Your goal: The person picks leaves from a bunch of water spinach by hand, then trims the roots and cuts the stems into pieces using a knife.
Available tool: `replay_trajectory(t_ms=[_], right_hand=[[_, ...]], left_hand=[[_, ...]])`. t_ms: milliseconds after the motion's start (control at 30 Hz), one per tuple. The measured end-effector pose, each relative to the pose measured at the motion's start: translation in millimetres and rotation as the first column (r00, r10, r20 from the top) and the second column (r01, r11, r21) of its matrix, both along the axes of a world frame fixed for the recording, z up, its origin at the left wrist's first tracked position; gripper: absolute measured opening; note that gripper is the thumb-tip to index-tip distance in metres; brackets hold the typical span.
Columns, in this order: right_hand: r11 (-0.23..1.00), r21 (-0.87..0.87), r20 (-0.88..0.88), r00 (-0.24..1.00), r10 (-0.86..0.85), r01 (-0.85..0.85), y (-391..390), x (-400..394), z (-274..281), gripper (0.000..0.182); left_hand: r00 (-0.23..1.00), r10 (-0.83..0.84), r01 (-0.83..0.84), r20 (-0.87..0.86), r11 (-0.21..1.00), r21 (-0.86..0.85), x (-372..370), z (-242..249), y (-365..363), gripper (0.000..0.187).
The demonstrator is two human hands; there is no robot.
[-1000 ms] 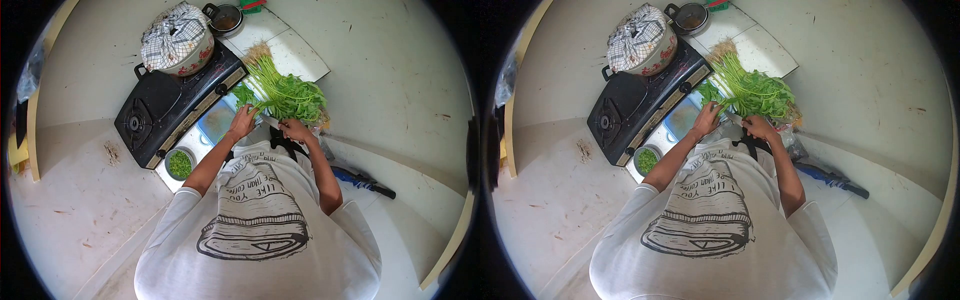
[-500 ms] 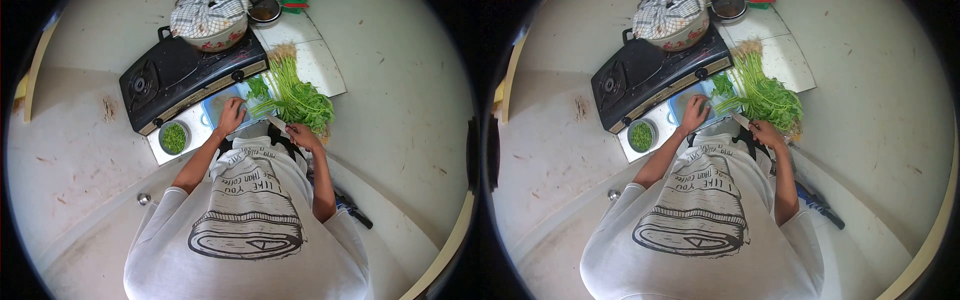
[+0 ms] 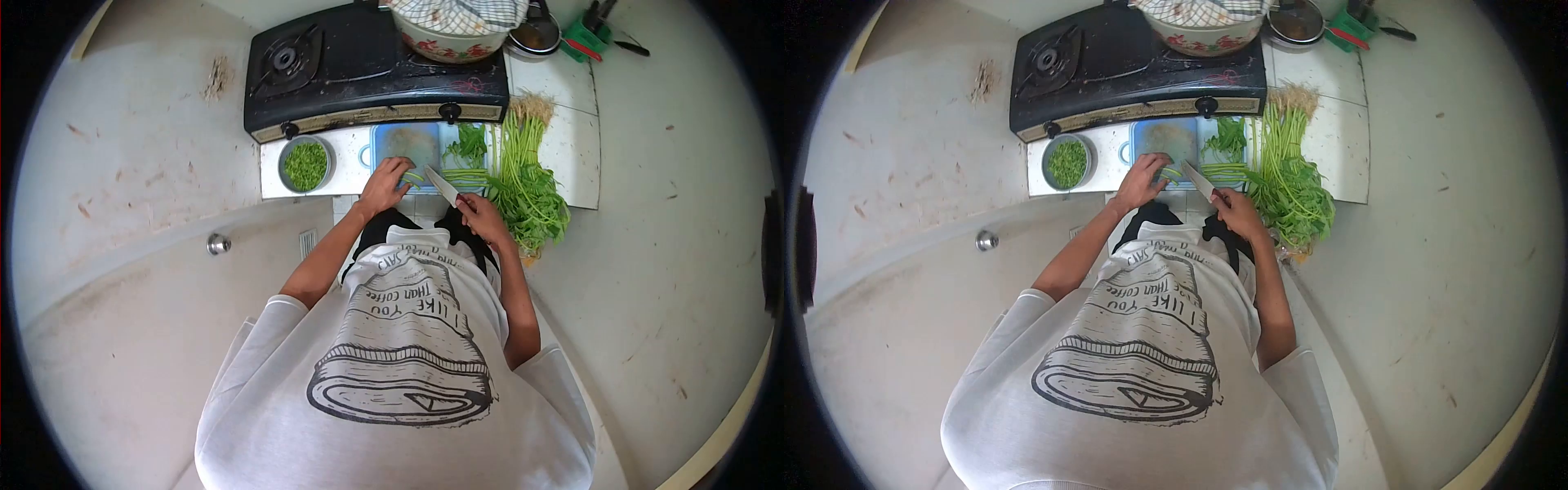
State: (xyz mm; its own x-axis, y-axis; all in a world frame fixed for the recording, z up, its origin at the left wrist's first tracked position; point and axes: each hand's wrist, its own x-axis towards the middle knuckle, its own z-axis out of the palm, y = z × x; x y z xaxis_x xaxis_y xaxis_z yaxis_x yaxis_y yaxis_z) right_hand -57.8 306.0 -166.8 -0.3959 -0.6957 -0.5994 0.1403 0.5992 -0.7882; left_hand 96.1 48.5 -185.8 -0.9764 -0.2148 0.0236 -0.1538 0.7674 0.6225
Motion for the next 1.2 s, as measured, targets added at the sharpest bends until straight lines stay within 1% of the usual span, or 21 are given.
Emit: replay_trajectory(t_ms=[67,167,300,367,467,600,700,767,867,967,1033,1100,1133,1200], right_hand=[[1.0,-0.006,-0.014,1.0,0.005,-0.005,1,-3,-3,0.036],[0.998,-0.029,-0.029,0.998,0.054,-0.055,8,-10,-10,0.036],[0.991,0.003,-0.032,0.99,0.137,-0.137,14,-18,-8,0.035],[0.985,0.012,-0.038,0.985,0.171,-0.171,15,-19,-7,0.034],[0.983,-0.016,-0.094,0.979,0.181,-0.183,14,-18,-16,0.034],[0.987,-0.062,-0.172,0.976,0.133,-0.146,2,-14,-12,0.034],[0.989,-0.085,-0.221,0.97,0.1,-0.121,-8,-6,-20,0.034],[0.993,-0.085,-0.254,0.966,0.056,-0.08,-17,-1,-21,0.034],[0.999,-0.04,-0.143,0.99,-0.014,0.008,-34,3,-15,0.035],[0.998,-0.029,-0.175,0.983,-0.058,0.054,-49,9,-11,0.036],[0.999,-0.02,-0.237,0.971,-0.039,0.035,-54,11,-19,0.036],[0.999,-0.027,-0.303,0.952,-0.033,0.026,-59,16,-23,0.036],[0.999,-0.003,-0.307,0.951,-0.033,0.034,-59,18,-23,0.035],[0.998,0.043,-0.314,0.949,-0.037,0.053,-61,22,-24,0.034]], left_hand=[[1.0,0.009,-0.009,0.011,1.0,-0.01,1,-3,9,0.042],[0.999,0.034,-0.033,0.025,0.999,-0.036,2,-13,14,0.039],[0.994,0.072,-0.066,0.08,0.995,-0.073,2,-20,18,0.03],[0.995,0.082,-0.076,0.051,0.992,-0.103,1,-23,19,0.026],[0.991,0.124,-0.117,0.039,0.982,-0.146,6,-26,21,0.023],[0.972,0.234,-0.22,0.041,0.951,-0.217,6,-34,16,0.019],[0.97,0.244,-0.235,0.014,0.947,-0.218,-1,-39,4,0.017],[0.976,0.217,-0.213,-0.001,0.956,-0.203,-8,-39,-8,0.015],[0.98,0.2,-0.2,-0.016,0.966,-0.166,-20,-42,-26,0.014],[0.981,0.186,-0.19,-0.053,0.977,-0.096,-21,-47,-38,0.012],[0.983,0.178,-0.18,-0.044,0.981,-0.068,-17,-40,-39,0.012],[0.984,0.175,-0.174,-0.035,0.984,0.021,-8,-32,-40,0.014],[0.984,0.173,-0.171,-0.03,0.983,0.067,-3,-29,-39,0.014],[0.975,0.202,-0.187,-0.096,0.972,0.145,6,-33,-40,0.016]])
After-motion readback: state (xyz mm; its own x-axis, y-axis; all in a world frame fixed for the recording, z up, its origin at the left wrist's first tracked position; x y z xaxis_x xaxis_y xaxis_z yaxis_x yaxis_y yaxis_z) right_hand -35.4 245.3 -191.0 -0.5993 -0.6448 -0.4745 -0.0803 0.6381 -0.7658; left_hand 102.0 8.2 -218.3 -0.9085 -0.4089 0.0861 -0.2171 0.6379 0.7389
